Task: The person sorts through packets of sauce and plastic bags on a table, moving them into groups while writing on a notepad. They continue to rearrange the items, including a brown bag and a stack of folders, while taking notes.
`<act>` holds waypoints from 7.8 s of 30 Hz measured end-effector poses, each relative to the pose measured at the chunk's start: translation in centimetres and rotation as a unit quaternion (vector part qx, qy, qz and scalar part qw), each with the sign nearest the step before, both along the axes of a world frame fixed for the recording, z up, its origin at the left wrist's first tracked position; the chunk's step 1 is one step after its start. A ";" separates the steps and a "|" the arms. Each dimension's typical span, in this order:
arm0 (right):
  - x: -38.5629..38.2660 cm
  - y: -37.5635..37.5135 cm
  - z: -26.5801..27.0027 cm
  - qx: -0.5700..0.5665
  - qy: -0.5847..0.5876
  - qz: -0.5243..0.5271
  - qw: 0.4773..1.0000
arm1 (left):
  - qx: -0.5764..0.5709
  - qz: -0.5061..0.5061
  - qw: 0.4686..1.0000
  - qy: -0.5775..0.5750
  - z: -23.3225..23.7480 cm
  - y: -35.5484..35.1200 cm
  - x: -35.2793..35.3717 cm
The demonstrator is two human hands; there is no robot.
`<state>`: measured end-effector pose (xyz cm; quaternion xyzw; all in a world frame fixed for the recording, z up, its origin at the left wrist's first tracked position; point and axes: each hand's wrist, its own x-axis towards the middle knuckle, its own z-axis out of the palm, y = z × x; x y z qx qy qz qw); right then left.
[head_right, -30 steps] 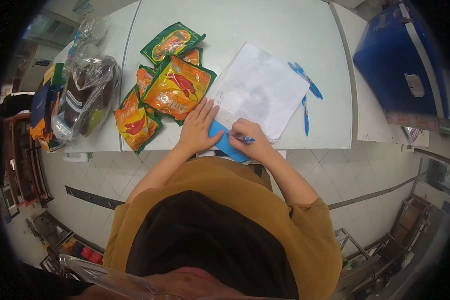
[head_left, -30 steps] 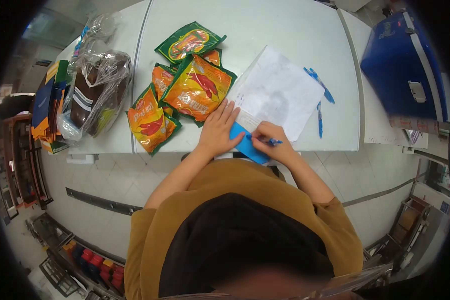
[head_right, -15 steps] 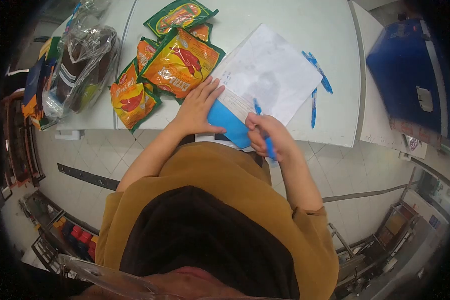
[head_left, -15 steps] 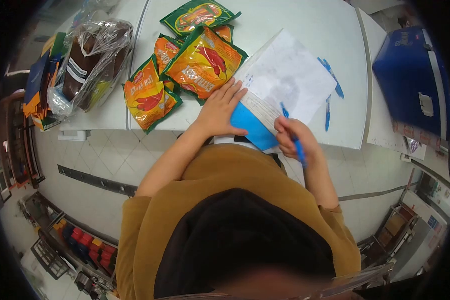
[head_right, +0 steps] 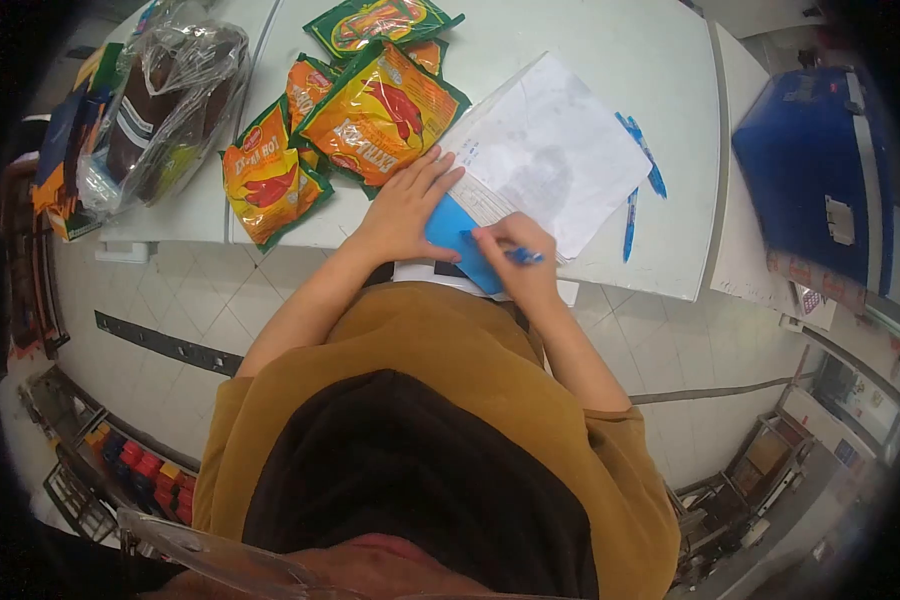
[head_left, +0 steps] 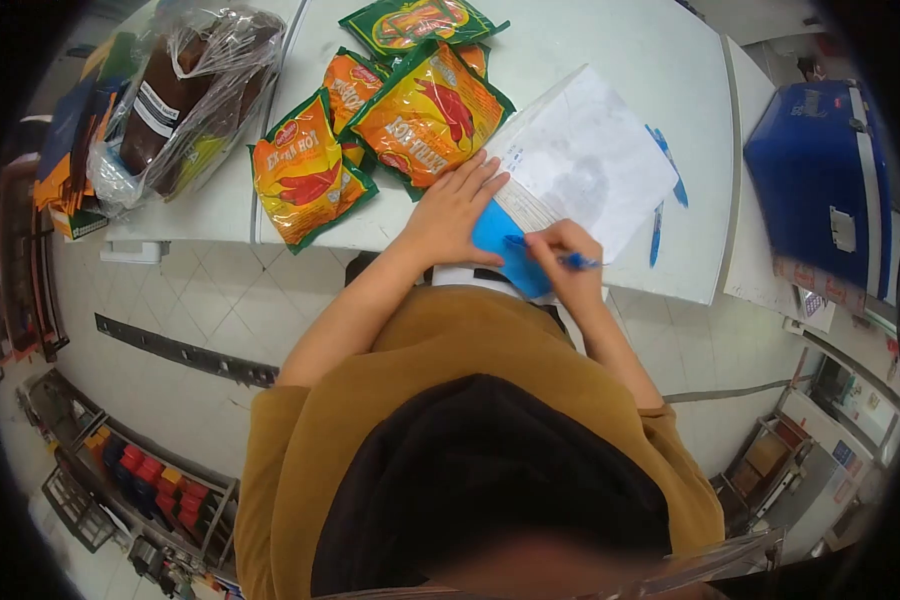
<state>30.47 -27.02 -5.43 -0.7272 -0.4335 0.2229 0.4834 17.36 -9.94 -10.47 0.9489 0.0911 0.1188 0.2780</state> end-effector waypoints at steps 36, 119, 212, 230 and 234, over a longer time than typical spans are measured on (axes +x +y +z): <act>1.2 -1.2 0.9 -0.037 -0.105 0.001 0.994 | 0.001 0.003 1.000 0.010 0.2 0.0 0.0; 11.5 -3.2 6.9 0.112 0.183 -0.139 0.967 | 0.077 0.018 0.997 0.024 0.3 -0.6 0.5; 0.9 -5.0 -1.3 0.094 -0.174 0.053 0.979 | 0.073 0.033 0.997 0.018 0.3 -0.7 0.4; 0.9 -6.5 0.1 0.072 -0.090 0.014 0.993 | 0.076 0.027 0.997 0.021 0.4 -0.7 0.3; 6.8 -4.2 1.2 0.306 0.094 -0.214 0.923 | 0.068 0.022 0.997 0.004 0.1 -0.5 0.4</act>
